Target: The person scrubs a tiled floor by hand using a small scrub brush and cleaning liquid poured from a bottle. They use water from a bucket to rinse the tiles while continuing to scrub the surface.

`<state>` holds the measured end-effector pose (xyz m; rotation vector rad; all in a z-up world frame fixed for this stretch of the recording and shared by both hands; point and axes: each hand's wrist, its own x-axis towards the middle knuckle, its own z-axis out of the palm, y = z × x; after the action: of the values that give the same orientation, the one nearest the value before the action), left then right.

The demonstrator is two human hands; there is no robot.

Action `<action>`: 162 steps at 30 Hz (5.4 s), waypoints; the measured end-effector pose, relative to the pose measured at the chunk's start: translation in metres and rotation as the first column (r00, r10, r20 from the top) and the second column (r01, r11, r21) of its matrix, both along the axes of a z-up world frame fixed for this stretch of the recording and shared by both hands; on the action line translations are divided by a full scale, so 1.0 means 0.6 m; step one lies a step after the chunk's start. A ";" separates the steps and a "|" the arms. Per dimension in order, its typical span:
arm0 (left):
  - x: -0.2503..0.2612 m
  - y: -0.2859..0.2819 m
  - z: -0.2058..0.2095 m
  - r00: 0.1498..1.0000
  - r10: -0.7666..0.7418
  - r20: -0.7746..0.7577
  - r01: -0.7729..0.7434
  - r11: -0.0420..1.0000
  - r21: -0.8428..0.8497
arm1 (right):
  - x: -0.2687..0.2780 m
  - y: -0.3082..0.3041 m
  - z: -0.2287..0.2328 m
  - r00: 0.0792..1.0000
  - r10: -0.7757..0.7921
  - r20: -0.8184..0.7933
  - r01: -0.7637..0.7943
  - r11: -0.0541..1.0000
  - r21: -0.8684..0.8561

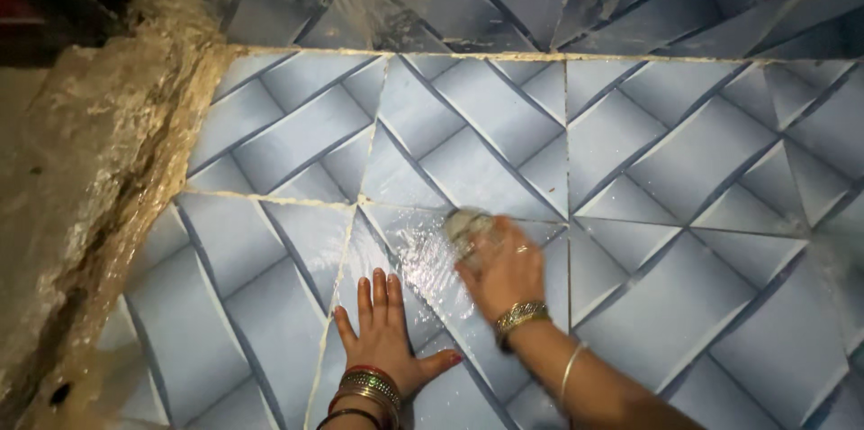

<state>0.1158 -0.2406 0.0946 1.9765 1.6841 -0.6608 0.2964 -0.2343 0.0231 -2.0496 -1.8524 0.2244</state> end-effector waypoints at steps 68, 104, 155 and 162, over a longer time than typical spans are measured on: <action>-0.130 -0.051 -0.018 0.715 0.633 -0.297 -0.663 0.748 -0.003 | -0.387 0.102 0.056 0.377 0.926 0.010 -0.925 0.376 0.049; -0.143 -0.051 -0.208 0.947 0.093 0.308 -0.321 0.198 0.926 | -0.188 0.090 0.028 0.585 0.811 -0.024 -0.809 0.585 0.055; -0.170 -0.214 -0.401 0.924 -0.168 -0.344 0.325 -0.133 0.937 | -0.110 -0.080 0.025 0.677 0.734 -0.057 -0.727 0.679 0.104; -0.111 -0.261 -0.318 0.998 0.003 -0.065 0.061 0.319 0.946 | -0.096 0.034 0.014 0.842 0.538 -0.033 -0.531 0.839 0.118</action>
<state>0.0490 -0.3972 -0.0962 2.7237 2.3805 0.5235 0.2387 -0.2140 0.0316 -1.3915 -2.3051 0.3250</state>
